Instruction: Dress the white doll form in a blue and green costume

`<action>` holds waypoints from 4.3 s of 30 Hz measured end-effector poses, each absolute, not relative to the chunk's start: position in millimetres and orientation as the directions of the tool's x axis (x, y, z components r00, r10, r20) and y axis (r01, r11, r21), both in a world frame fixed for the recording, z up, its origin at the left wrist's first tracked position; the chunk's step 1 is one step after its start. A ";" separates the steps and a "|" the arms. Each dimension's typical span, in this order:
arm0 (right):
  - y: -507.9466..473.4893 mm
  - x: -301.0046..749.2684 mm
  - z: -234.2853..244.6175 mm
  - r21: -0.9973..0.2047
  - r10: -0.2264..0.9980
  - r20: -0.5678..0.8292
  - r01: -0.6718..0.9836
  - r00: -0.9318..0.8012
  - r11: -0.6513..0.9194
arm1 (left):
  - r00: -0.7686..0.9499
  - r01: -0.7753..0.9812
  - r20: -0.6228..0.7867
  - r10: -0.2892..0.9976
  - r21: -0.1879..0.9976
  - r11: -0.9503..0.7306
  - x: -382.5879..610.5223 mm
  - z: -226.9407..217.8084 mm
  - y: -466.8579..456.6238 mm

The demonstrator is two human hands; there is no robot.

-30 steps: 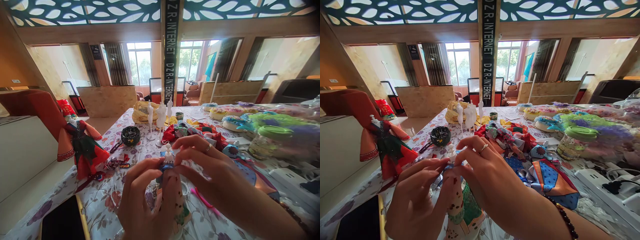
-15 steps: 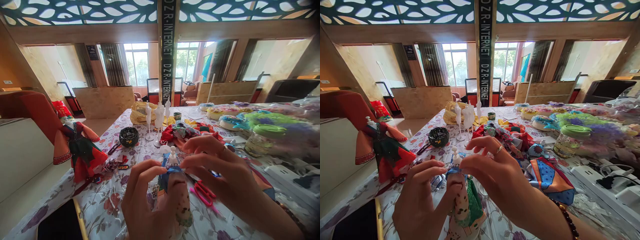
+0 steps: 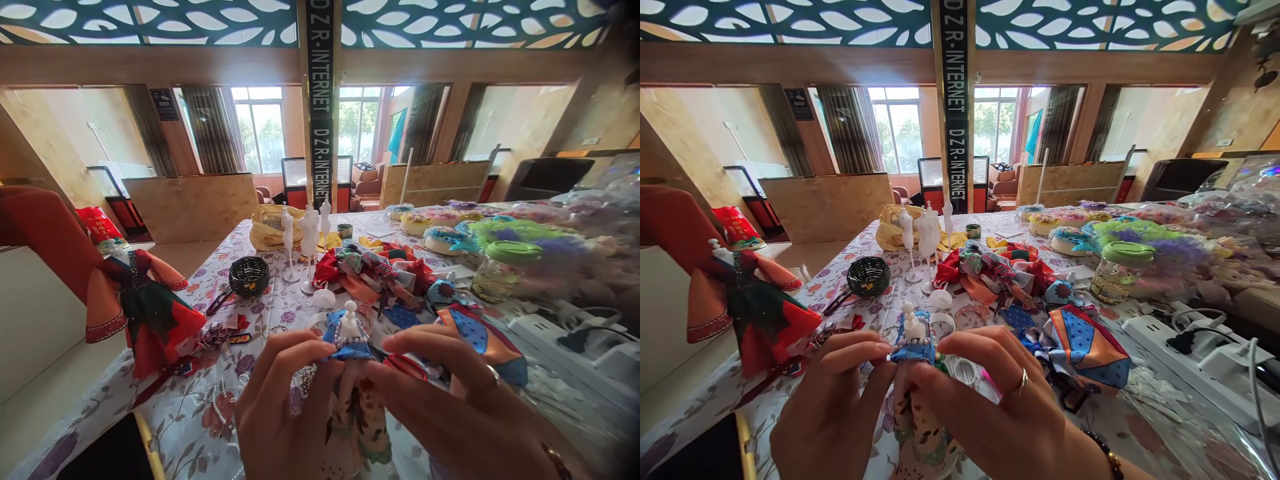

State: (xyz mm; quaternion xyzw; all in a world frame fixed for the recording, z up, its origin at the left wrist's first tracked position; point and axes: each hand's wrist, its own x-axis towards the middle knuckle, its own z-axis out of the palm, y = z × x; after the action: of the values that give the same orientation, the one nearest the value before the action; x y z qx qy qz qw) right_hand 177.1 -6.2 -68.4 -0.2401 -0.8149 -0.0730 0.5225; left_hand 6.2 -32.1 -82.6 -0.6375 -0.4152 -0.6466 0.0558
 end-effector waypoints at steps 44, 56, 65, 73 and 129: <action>-11.7 145.2 -74.8 -0.374 0.448 0.894 0.547 -0.003 0.749 | -0.102 0.461 0.776 0.622 0.591 -0.662 14.2 -71.4 -23.6; -17.1 145.9 -75.6 -0.356 0.426 0.905 0.596 0.026 0.720 | 0.041 0.738 0.841 0.539 0.338 -0.584 20.8 -64.2 -33.5; -16.9 146.2 -73.9 -0.347 0.414 0.910 0.605 0.032 0.716 | -0.057 0.588 0.758 0.649 0.551 -0.592 23.3 -65.0 -32.8; -18.9 149.9 -75.0 -0.388 0.466 0.885 0.576 0.014 0.719 | -0.072 0.590 0.839 0.539 0.472 -0.655 24.3 -65.9 -26.9; 14.5 204.7 -10.5 0.228 0.116 0.576 0.295 -0.810 0.928 | 0.500 0.861 0.809 0.309 -0.429 -0.272 17.7 -82.3 -47.5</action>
State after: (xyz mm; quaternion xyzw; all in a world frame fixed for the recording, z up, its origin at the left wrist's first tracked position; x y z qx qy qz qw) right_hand 204.7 14.5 -10.5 -0.1095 -0.9384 -0.1552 0.2885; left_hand 17.7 -47.5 -82.3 -0.7373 -0.3968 -0.3042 0.4543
